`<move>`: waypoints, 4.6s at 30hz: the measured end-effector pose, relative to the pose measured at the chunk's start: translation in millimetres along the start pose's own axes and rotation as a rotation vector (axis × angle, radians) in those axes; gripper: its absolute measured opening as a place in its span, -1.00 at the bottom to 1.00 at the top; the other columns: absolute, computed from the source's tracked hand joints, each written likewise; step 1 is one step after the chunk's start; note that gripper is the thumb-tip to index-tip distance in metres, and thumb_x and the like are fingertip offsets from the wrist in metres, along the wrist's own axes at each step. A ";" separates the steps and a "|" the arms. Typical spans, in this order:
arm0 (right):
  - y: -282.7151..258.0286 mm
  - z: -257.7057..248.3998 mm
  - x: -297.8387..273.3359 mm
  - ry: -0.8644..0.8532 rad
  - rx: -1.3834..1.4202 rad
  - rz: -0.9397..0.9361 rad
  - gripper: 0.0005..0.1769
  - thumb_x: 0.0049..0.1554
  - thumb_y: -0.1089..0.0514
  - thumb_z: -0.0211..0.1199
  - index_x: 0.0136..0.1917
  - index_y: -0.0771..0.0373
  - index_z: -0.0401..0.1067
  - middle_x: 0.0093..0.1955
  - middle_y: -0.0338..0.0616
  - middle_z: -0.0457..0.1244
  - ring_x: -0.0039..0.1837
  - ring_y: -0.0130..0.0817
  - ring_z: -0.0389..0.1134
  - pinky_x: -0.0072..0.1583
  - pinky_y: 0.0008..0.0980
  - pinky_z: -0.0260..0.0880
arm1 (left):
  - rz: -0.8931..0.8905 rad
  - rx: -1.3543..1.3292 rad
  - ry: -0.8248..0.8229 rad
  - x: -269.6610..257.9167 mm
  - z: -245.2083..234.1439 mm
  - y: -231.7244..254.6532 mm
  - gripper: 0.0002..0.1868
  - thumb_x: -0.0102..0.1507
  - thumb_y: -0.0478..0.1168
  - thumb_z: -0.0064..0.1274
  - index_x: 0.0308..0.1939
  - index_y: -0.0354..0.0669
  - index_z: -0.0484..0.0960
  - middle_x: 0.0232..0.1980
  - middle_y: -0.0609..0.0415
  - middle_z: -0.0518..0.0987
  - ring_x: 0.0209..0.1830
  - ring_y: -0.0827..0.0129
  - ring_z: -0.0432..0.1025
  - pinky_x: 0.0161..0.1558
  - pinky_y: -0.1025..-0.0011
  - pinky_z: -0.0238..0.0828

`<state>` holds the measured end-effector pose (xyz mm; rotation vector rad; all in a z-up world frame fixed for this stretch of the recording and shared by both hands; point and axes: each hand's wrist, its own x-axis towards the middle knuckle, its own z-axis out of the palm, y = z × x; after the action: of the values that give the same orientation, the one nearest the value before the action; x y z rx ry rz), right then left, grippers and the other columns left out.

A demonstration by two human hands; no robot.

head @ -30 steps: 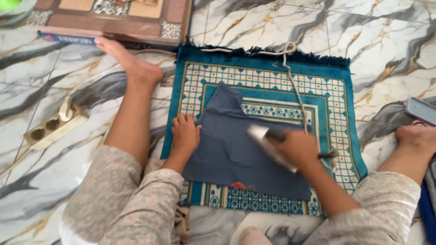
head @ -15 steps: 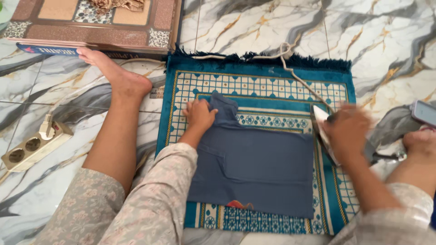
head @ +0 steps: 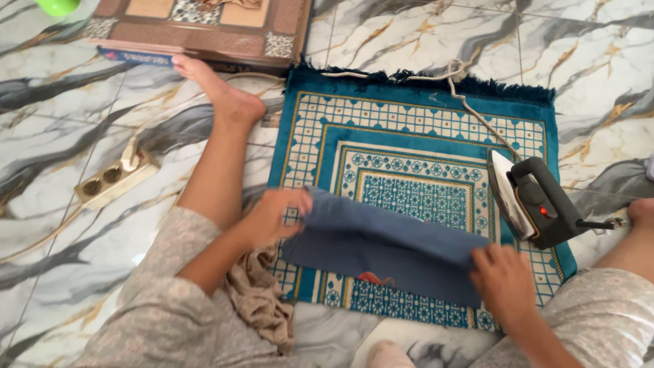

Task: The person irons several small children's t-shirts on a prayer mat placed on the floor. They spray water on each shirt, iron both sides, fold them, and place them in a pile.

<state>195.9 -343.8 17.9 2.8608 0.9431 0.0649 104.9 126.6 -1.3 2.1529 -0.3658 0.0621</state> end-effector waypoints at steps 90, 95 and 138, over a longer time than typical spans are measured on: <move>-171.3 -32.8 130.2 -0.320 0.264 0.080 -0.22 -0.06 -0.61 0.21 -0.16 0.13 0.65 -0.29 0.06 0.40 -0.22 0.05 0.48 -0.15 0.00 0.49 | -0.874 0.302 0.218 -39.9 91.5 18.2 -0.66 0.24 -0.08 0.20 0.02 -0.15 0.63 0.03 -0.06 0.61 0.08 0.02 0.49 0.04 0.09 0.43; -57.9 -24.6 55.8 -0.358 0.156 0.420 -0.13 -0.08 -0.69 0.19 -0.14 0.16 0.67 -0.29 0.08 0.42 -0.19 0.02 0.51 -0.11 -0.08 0.51 | -0.327 0.542 0.492 24.1 85.3 -49.4 -0.67 0.29 -0.05 0.05 0.12 0.04 0.58 0.27 -0.13 0.37 0.25 -0.08 0.18 0.11 -0.12 0.14; -147.5 -71.5 83.0 -0.430 0.237 0.104 -0.23 -0.16 -0.64 0.21 -0.15 0.04 0.66 -0.35 0.04 0.43 -0.29 -0.04 0.51 -0.16 -0.09 0.50 | -0.113 -0.087 0.791 14.3 65.3 12.5 -0.58 0.51 -0.13 -0.20 0.36 -0.33 0.27 0.31 -0.26 0.44 0.37 -0.12 0.36 0.37 0.15 0.26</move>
<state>169.9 -169.1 68.9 2.9409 0.7547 -0.6659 109.0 63.4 -26.2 1.8804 0.2097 0.7870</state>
